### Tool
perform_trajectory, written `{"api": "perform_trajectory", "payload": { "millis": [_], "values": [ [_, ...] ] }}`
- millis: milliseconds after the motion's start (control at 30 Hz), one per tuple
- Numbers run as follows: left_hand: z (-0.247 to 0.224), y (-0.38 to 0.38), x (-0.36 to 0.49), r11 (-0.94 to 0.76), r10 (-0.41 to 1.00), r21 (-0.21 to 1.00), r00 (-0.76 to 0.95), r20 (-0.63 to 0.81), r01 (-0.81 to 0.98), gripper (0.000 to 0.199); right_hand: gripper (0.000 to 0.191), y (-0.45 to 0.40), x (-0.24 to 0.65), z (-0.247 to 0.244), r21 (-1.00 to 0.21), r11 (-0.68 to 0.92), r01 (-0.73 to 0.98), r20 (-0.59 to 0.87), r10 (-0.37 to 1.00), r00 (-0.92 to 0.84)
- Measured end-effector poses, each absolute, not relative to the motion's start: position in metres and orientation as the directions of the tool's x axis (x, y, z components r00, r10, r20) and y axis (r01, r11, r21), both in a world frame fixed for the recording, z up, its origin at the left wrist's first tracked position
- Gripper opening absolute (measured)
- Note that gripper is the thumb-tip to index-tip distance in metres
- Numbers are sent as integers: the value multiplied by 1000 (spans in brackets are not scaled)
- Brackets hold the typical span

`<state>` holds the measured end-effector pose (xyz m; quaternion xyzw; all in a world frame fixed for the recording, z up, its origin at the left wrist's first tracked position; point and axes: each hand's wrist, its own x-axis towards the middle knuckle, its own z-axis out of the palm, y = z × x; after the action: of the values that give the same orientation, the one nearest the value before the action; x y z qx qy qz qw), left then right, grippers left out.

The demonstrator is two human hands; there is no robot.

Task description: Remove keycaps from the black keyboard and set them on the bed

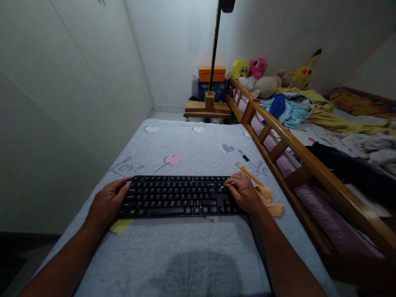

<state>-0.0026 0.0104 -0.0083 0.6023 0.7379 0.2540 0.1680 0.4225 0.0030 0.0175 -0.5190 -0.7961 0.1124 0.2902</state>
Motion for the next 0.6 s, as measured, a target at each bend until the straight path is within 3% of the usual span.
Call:
{"api": "perform_trajectory", "payload": {
  "millis": [600],
  "values": [
    [-6,8,0,139,972,597,-224,71,790,49,17,-7,415,27,-511,487,708,326,872,-364]
  ]
}}
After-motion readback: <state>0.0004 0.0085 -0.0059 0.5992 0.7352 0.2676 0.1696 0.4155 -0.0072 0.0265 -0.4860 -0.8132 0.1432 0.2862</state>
